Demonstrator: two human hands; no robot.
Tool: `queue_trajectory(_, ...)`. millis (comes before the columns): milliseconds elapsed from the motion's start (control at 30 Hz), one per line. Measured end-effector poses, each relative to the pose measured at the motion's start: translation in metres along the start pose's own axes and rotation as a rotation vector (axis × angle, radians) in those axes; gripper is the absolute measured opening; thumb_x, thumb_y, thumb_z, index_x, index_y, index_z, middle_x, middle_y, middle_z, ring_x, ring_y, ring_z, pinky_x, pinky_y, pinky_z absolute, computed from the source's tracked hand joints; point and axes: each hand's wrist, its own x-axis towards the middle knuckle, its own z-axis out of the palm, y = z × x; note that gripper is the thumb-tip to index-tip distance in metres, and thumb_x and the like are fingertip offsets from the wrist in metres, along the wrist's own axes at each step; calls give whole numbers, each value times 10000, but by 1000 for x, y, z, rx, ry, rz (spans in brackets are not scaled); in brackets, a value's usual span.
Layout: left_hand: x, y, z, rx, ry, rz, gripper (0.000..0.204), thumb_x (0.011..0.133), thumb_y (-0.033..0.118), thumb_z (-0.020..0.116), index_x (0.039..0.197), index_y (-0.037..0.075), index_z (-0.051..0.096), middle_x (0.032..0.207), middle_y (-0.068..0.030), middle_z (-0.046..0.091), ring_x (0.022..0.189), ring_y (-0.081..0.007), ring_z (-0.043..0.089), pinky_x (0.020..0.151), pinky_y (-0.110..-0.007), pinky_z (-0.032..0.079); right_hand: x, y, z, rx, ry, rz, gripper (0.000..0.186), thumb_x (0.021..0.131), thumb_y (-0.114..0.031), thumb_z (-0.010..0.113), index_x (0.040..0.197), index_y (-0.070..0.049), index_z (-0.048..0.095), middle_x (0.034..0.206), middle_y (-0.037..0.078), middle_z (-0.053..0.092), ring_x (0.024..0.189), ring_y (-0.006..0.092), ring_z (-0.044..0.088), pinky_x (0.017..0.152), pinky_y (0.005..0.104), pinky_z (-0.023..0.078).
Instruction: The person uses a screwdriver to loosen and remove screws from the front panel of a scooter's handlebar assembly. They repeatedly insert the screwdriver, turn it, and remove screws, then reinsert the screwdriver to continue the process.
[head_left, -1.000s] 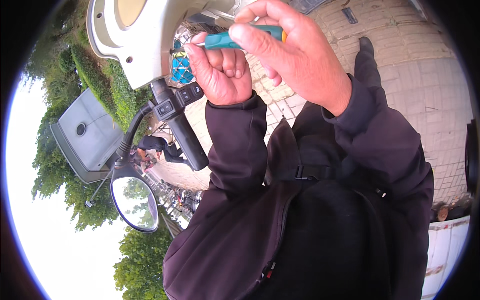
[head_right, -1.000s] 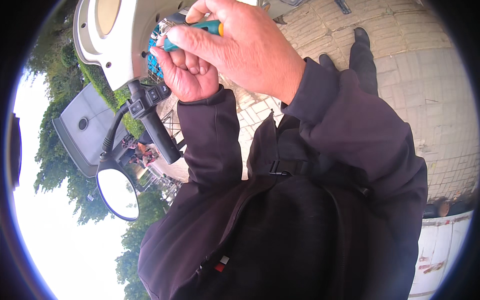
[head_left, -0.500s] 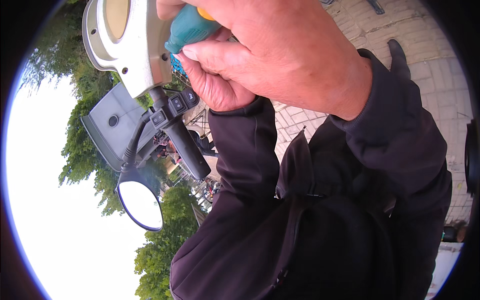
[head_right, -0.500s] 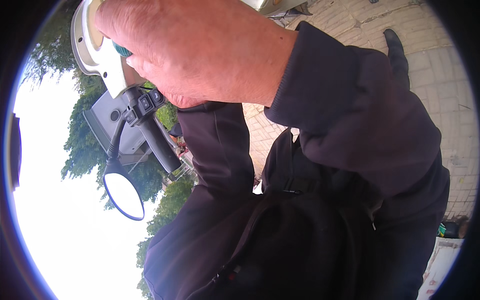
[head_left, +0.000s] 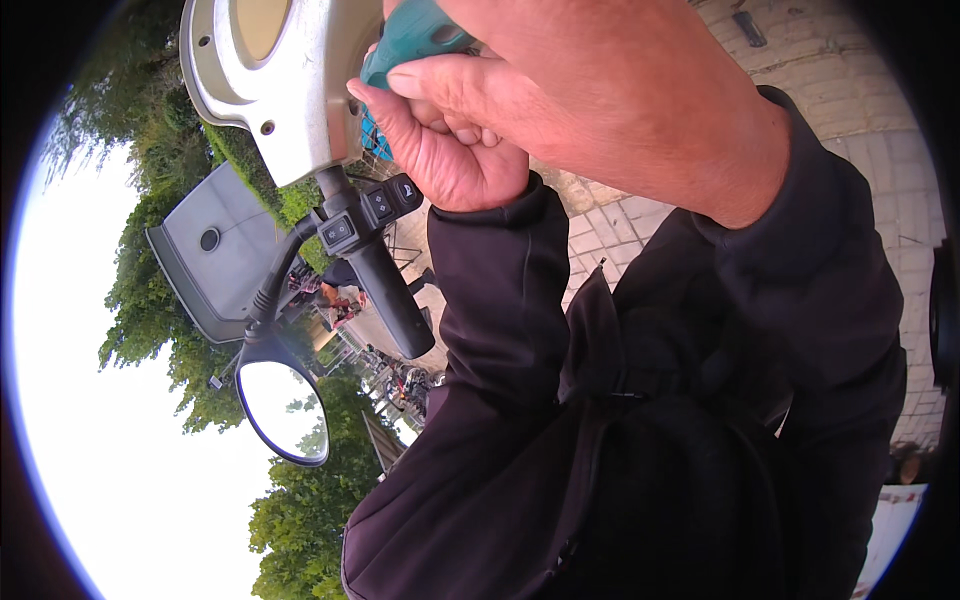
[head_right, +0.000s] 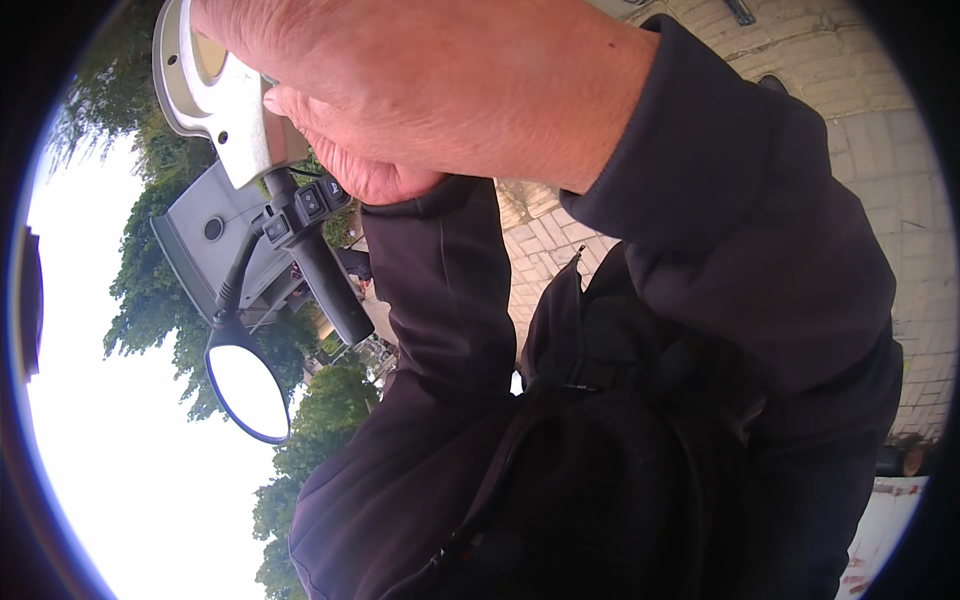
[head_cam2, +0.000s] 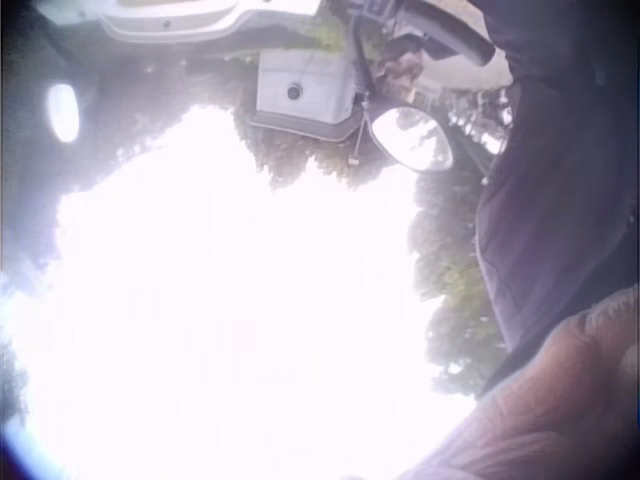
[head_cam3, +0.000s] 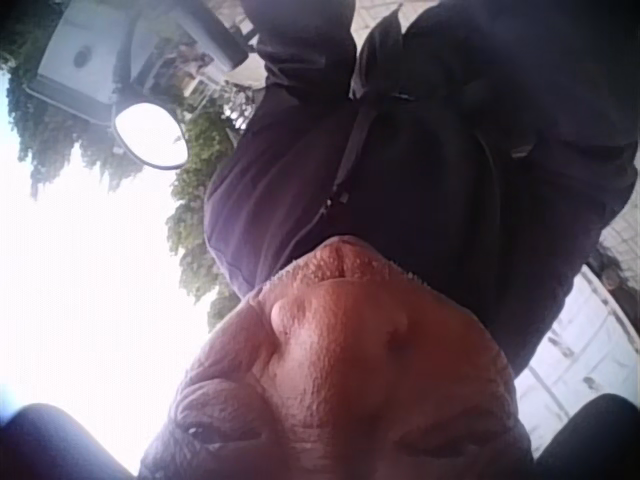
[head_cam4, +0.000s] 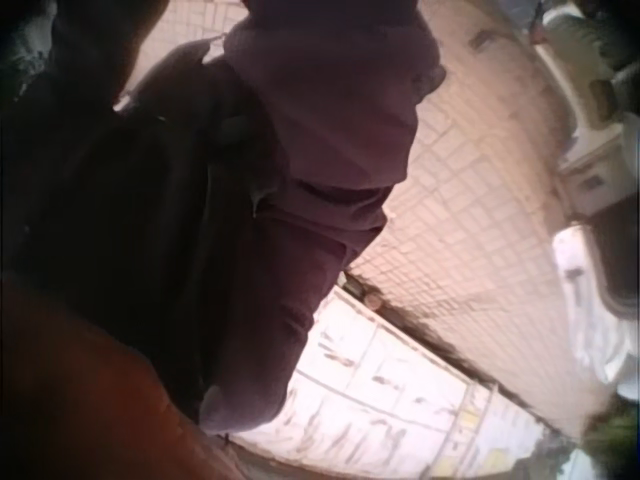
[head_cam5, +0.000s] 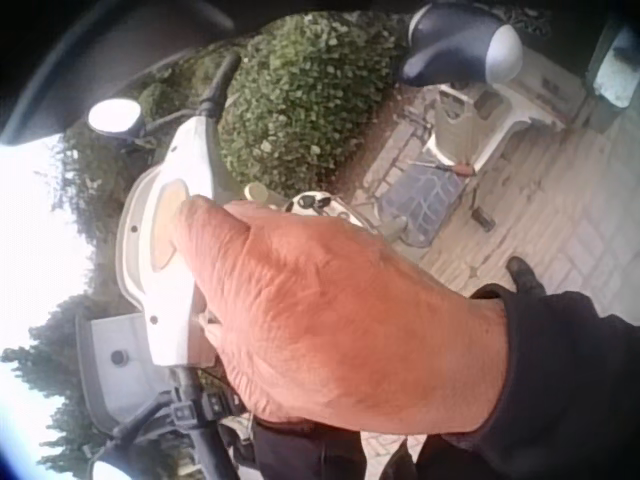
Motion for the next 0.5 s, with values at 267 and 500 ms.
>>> queue_trajectory(267,3,-11,8,-15,150,55,439,1029,599,541,1132,191,666,720,59,601,472,-59,385,404,-224,286,3,6,-5,-166,-80,-4,335,881,-38,669,1167,45,516,760,135,534,643,273,576,575,363,518)
queue_trajectory(500,3,-7,13,219,246,117,431,1039,589,530,1141,193,663,678,62,549,458,-57,355,395,-232,277,2,13,-20,3,-217,149,363,937,-91,667,1214,82,508,727,115,528,592,242,555,538,345,507)
